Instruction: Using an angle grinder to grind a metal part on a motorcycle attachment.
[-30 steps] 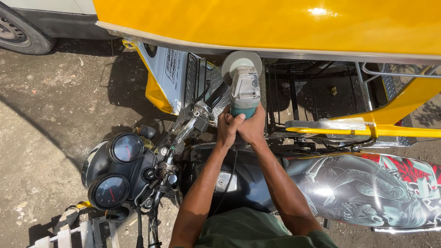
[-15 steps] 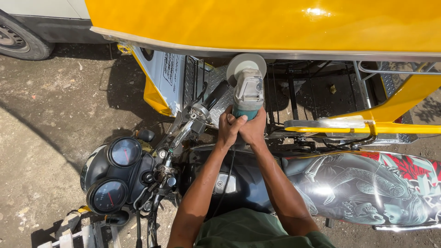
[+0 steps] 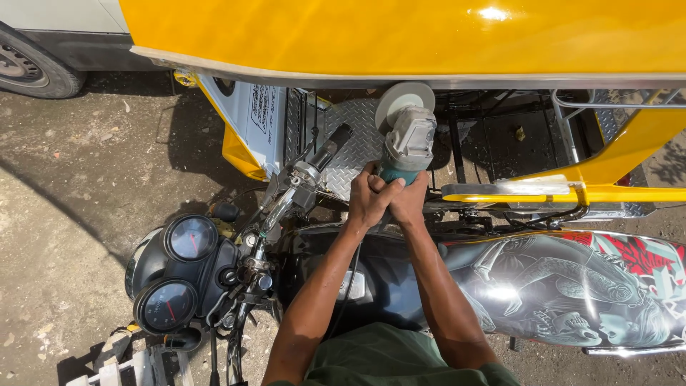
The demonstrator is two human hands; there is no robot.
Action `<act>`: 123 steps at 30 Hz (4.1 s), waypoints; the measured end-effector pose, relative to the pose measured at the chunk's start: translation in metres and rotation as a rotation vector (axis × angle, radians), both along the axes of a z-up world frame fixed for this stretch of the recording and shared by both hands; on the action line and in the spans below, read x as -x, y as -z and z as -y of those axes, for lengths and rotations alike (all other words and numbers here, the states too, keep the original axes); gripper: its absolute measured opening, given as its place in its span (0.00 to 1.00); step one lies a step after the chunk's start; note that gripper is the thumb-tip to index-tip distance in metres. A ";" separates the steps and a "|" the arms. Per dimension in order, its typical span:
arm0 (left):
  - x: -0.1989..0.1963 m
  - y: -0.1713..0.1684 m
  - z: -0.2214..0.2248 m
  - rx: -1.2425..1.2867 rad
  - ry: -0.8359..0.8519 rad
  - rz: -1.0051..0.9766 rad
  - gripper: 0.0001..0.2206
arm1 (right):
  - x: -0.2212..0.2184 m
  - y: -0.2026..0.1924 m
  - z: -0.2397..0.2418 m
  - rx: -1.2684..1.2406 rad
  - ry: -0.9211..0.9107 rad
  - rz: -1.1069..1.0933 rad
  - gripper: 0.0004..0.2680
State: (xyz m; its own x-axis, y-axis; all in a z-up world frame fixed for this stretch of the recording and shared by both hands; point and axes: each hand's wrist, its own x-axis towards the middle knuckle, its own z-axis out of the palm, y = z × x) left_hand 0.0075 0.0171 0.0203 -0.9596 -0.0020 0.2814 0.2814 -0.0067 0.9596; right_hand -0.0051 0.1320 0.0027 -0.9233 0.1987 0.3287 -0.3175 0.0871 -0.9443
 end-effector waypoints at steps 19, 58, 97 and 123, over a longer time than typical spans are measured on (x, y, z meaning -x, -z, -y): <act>-0.017 0.009 0.050 -0.111 -0.229 -0.055 0.30 | -0.008 -0.035 0.062 -0.030 -0.305 -0.027 0.15; -0.021 -0.010 -0.007 0.071 -0.260 0.050 0.32 | 0.014 0.036 -0.020 0.023 -0.039 0.102 0.19; -0.022 -0.023 -0.013 0.104 -0.191 0.139 0.31 | 0.009 0.041 -0.024 0.042 0.031 0.033 0.14; -0.005 -0.047 -0.081 0.368 -0.022 0.239 0.39 | -0.007 -0.026 -0.073 0.409 -0.047 0.042 0.07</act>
State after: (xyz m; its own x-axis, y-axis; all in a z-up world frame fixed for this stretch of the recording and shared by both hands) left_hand 0.0125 0.0982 0.0677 -0.9987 0.0356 0.0369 0.0470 0.3515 0.9350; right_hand 0.0018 0.2048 0.0291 -0.9452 0.2628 0.1935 -0.2730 -0.3119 -0.9101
